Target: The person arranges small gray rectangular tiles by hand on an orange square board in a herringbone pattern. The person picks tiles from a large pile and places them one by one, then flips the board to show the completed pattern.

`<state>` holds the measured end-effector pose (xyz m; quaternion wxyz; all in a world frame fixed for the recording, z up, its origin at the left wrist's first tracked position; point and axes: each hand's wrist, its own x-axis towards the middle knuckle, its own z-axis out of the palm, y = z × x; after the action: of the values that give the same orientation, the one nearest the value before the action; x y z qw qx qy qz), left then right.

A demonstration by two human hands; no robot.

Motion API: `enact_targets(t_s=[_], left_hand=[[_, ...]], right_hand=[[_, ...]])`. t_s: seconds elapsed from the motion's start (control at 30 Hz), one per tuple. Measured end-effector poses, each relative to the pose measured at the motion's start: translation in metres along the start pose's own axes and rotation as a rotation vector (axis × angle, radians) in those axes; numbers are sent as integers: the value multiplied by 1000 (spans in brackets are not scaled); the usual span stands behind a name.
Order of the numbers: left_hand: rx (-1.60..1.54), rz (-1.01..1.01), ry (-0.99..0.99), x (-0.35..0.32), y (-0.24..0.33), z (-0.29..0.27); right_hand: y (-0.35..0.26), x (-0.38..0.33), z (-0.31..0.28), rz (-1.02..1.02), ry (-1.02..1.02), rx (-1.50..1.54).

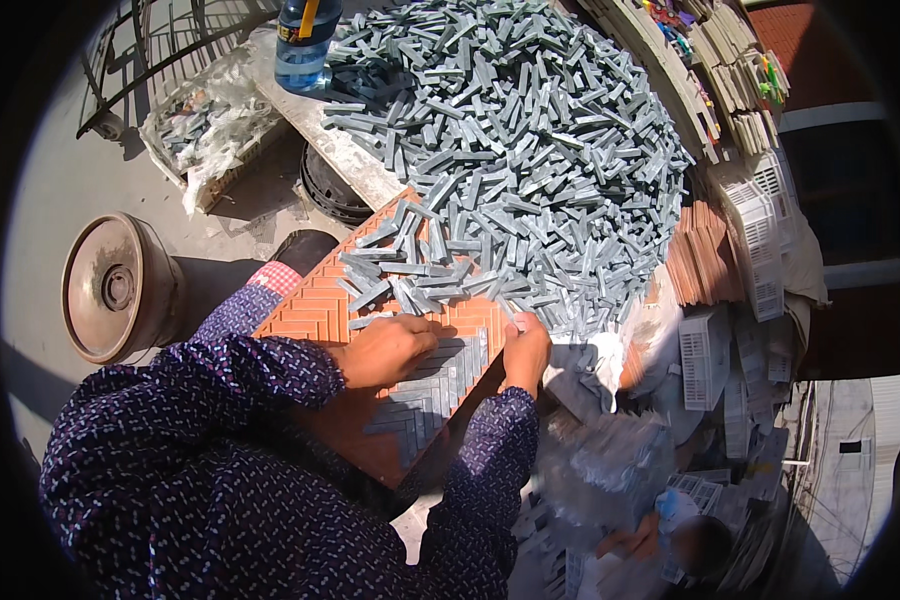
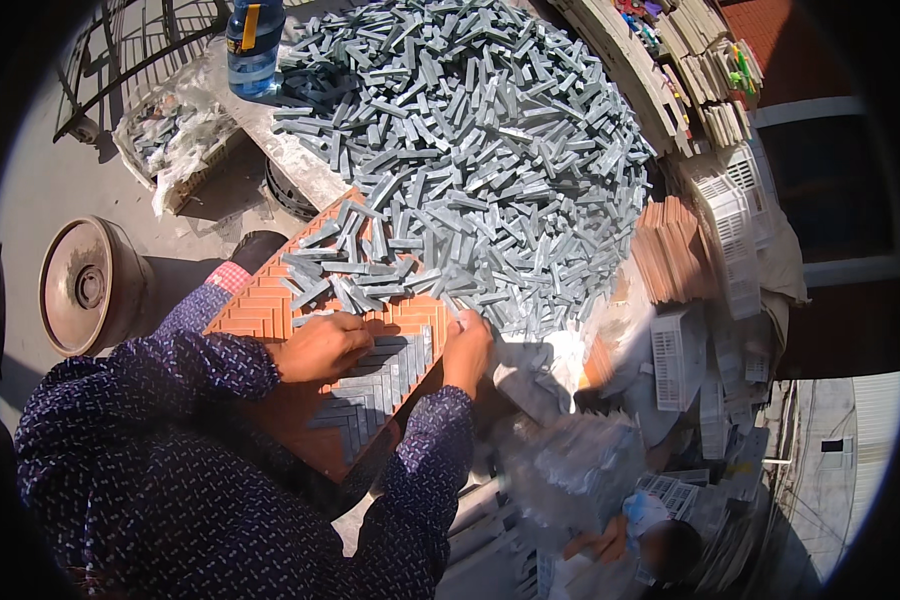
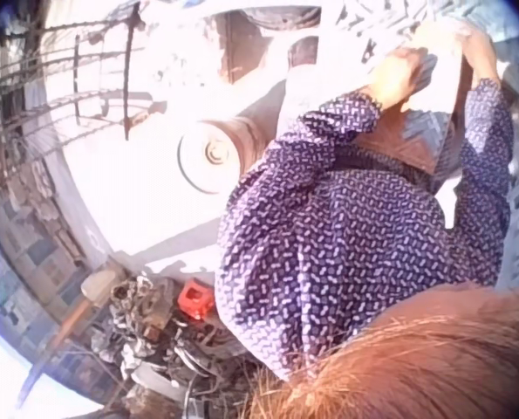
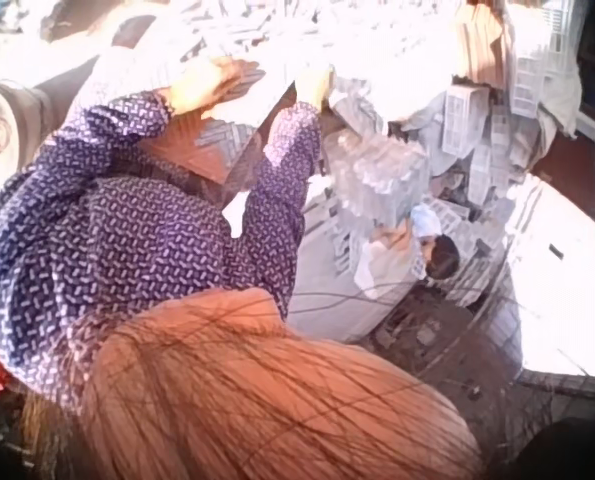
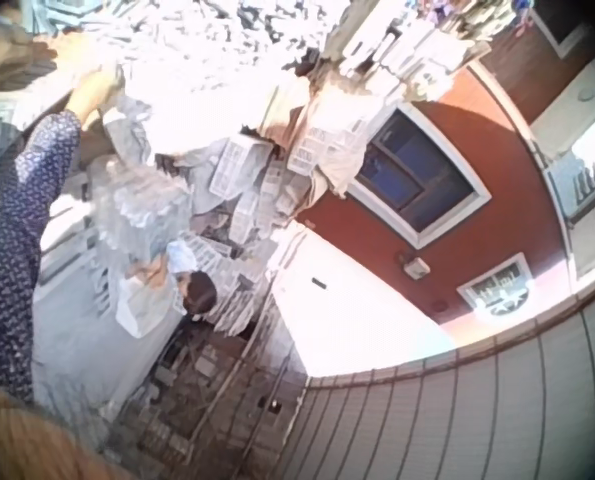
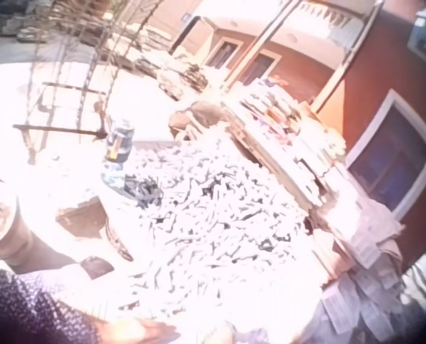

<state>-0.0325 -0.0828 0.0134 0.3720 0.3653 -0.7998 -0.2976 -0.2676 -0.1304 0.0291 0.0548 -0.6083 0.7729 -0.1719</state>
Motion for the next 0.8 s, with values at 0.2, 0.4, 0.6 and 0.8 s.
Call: enact_targets(t_s=[0.2, 0.4, 0.6, 0.8], left_hand=[[441, 190, 64, 28, -22, -5], [494, 113, 36, 36, -48, -2], [455, 36, 67, 36, -35, -1], [326, -86, 35, 42, -31, -3]], right_hand=[[17, 16, 11, -131, 8, -40], [16, -35, 7, -176, 37, -11], [27, -63, 12, -239, 113, 16], [18, -52, 8, -166, 12, 43]])
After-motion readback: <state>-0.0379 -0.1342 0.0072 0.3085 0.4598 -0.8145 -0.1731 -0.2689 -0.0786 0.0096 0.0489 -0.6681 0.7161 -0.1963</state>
